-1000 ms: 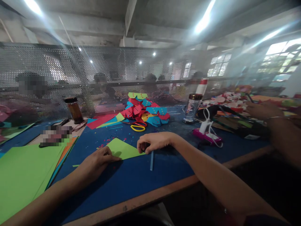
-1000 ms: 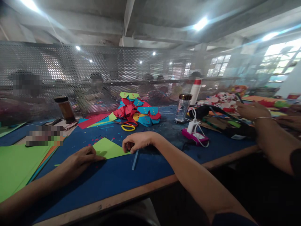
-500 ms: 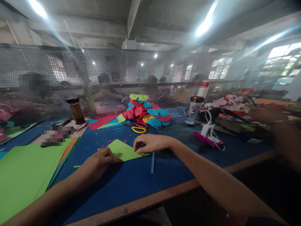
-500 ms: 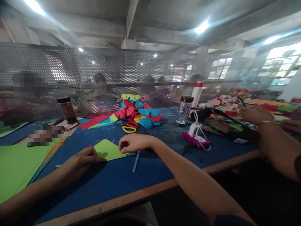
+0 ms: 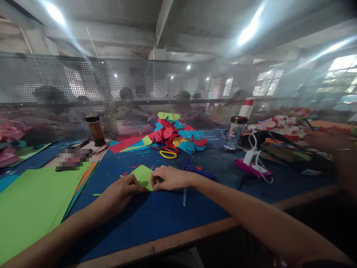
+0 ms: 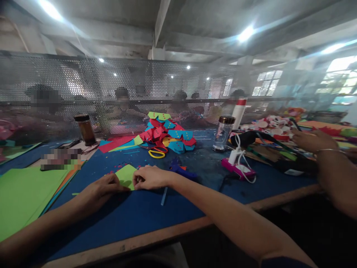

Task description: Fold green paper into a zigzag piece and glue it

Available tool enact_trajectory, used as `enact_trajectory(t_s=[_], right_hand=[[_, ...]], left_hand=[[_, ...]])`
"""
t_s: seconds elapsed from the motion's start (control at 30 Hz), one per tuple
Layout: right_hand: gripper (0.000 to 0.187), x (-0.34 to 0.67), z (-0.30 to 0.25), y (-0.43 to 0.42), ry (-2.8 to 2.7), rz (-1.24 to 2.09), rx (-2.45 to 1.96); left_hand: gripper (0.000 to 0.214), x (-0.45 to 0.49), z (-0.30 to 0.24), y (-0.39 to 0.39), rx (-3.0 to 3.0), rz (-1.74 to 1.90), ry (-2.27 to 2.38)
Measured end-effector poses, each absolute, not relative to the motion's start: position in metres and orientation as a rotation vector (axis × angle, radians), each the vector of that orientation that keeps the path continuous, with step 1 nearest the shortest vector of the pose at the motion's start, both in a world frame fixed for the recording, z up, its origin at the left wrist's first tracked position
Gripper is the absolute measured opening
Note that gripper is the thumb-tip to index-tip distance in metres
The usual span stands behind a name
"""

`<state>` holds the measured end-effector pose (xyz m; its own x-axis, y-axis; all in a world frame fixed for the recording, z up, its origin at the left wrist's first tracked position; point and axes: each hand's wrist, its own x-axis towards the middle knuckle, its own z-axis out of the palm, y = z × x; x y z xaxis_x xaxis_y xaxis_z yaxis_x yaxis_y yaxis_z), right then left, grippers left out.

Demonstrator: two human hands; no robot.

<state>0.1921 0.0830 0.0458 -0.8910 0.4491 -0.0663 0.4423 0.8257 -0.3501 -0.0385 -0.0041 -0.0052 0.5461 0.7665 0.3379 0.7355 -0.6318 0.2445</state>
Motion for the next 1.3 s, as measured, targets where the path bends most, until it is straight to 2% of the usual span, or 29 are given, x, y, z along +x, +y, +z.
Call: enact_trajectory(t_s=[0.37, 0.57, 0.77, 1.0, 1.3], right_hand=[[0.018, 0.173, 0.046, 0.085, -3.042, 0.531, -0.76], [0.02, 0.178, 0.04, 0.086, -2.987, 0.519, -0.74], [0.019, 0.179, 0.038, 0.083, -2.979, 0.456, -0.735], [0.02, 0.18, 0.043, 0.078, -2.975, 0.441, -0.763], [0.02, 0.18, 0.04, 0.081, -2.96, 0.474, -0.753]], left_hand=[[0.047, -0.036, -0.002, -0.006, 2.631, 0.616, 1.359], [0.033, -0.04, 0.0, -0.005, 2.573, 0.631, 1.344], [0.028, -0.04, 0.002, -0.007, 2.514, 0.689, 1.355], [0.018, -0.042, 0.012, -0.007, 2.285, 0.626, 1.536], [0.028, -0.053, 0.018, -0.004, 2.011, 0.496, 1.702]])
